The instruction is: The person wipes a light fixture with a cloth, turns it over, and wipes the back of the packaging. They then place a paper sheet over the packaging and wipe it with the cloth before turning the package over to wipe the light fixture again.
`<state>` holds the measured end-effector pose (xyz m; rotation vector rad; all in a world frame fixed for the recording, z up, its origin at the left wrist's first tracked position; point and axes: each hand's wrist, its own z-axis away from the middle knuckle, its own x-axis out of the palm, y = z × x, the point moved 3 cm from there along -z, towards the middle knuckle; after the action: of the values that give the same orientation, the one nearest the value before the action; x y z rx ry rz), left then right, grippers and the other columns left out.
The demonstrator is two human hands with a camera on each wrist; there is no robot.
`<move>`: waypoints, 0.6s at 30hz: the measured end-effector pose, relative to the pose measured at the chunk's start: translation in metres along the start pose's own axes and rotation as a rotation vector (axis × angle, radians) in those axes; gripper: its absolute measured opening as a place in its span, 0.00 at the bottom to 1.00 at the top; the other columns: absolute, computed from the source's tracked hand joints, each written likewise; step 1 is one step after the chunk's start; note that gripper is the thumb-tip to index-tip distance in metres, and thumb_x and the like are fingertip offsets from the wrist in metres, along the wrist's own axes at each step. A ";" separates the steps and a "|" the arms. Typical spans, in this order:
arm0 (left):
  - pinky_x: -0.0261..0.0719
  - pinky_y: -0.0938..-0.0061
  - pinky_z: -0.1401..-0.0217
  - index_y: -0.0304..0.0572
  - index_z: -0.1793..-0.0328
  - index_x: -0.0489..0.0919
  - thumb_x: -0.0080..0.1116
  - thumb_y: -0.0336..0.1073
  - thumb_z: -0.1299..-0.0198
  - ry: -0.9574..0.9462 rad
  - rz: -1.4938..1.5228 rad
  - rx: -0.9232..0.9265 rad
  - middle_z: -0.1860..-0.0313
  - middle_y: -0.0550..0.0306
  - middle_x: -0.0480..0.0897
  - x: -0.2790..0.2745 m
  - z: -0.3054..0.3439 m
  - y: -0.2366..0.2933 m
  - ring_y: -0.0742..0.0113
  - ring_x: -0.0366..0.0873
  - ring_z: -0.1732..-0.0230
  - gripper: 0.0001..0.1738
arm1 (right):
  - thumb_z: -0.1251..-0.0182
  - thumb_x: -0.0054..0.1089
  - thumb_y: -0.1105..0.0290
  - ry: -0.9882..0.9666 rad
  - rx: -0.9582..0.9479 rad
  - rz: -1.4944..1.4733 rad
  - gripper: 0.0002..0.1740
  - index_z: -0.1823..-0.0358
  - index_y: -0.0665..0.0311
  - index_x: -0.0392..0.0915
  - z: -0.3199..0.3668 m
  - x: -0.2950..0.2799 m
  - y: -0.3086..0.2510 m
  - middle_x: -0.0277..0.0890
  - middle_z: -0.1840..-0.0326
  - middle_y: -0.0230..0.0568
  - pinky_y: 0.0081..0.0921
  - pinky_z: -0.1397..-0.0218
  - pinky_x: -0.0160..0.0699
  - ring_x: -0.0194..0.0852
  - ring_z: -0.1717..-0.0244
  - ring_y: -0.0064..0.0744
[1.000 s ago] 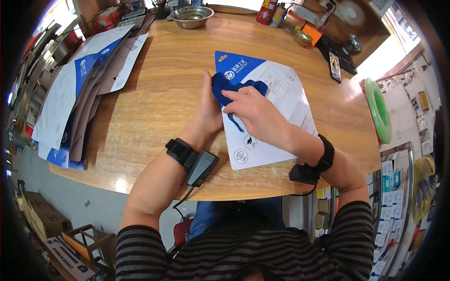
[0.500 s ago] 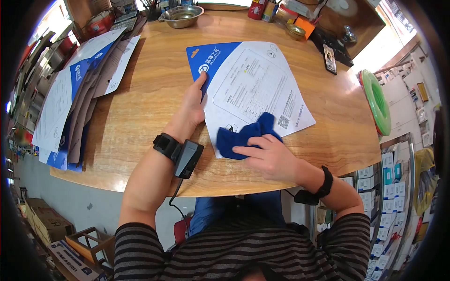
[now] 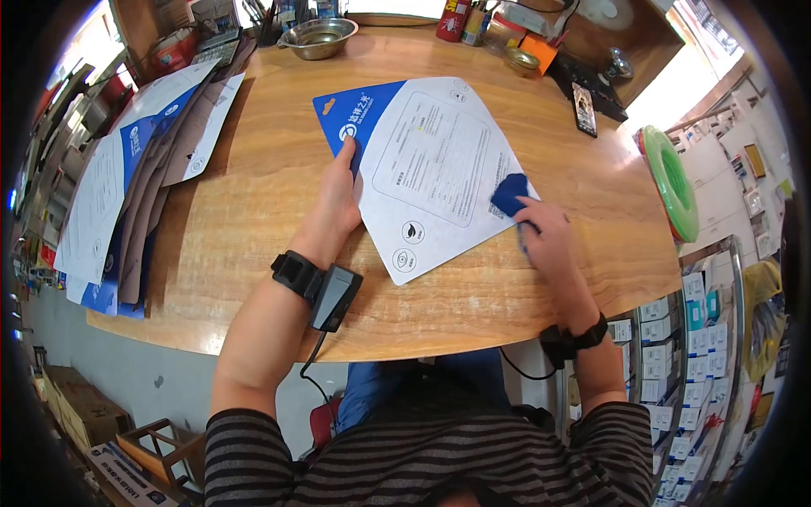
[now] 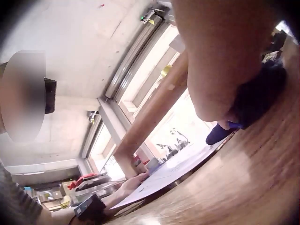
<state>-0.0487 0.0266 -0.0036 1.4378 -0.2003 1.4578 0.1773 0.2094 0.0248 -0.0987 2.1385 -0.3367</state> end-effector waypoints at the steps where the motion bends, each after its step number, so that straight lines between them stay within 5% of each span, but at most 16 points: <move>1: 0.70 0.60 0.38 0.35 0.36 0.65 0.33 0.53 0.29 -0.006 0.011 0.005 0.41 0.46 0.74 -0.002 -0.001 -0.001 0.53 0.72 0.40 0.30 | 0.53 0.54 0.83 0.002 -0.020 -0.065 0.08 0.70 0.65 0.76 -0.002 0.007 -0.015 0.77 0.51 0.46 0.34 0.49 0.72 0.72 0.54 0.45; 7: 0.68 0.62 0.37 0.36 0.34 0.65 0.36 0.55 0.30 -0.082 -0.010 -0.020 0.38 0.45 0.72 -0.004 0.000 -0.001 0.53 0.71 0.39 0.31 | 0.57 0.55 0.79 -0.174 -0.384 -0.071 0.15 0.63 0.67 0.77 -0.018 0.048 -0.126 0.73 0.47 0.45 0.32 0.47 0.71 0.68 0.52 0.42; 10: 0.67 0.64 0.36 0.37 0.35 0.66 0.34 0.55 0.30 -0.012 -0.151 0.154 0.38 0.48 0.73 -0.024 -0.022 0.001 0.55 0.71 0.40 0.31 | 0.58 0.58 0.77 -0.258 -0.486 -0.169 0.17 0.62 0.63 0.78 -0.021 0.065 -0.153 0.72 0.46 0.39 0.31 0.50 0.72 0.67 0.50 0.38; 14: 0.68 0.63 0.37 0.37 0.35 0.67 0.33 0.56 0.30 0.017 -0.167 0.133 0.39 0.48 0.74 -0.008 -0.006 0.005 0.54 0.72 0.41 0.31 | 0.53 0.56 0.74 -0.253 -0.436 -0.093 0.14 0.61 0.57 0.78 -0.036 0.062 -0.145 0.73 0.47 0.31 0.33 0.50 0.72 0.67 0.49 0.36; 18: 0.69 0.59 0.37 0.38 0.34 0.65 0.32 0.57 0.30 -0.014 -0.097 0.000 0.39 0.48 0.73 0.002 0.006 0.001 0.53 0.71 0.39 0.32 | 0.46 0.52 0.76 -0.139 -0.235 0.102 0.14 0.56 0.60 0.75 -0.064 0.051 -0.075 0.72 0.45 0.39 0.37 0.43 0.68 0.67 0.47 0.44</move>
<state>-0.0453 0.0233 0.0005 1.4388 -0.1374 1.3694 0.0910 0.1401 0.0380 -0.1431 2.0291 -0.0166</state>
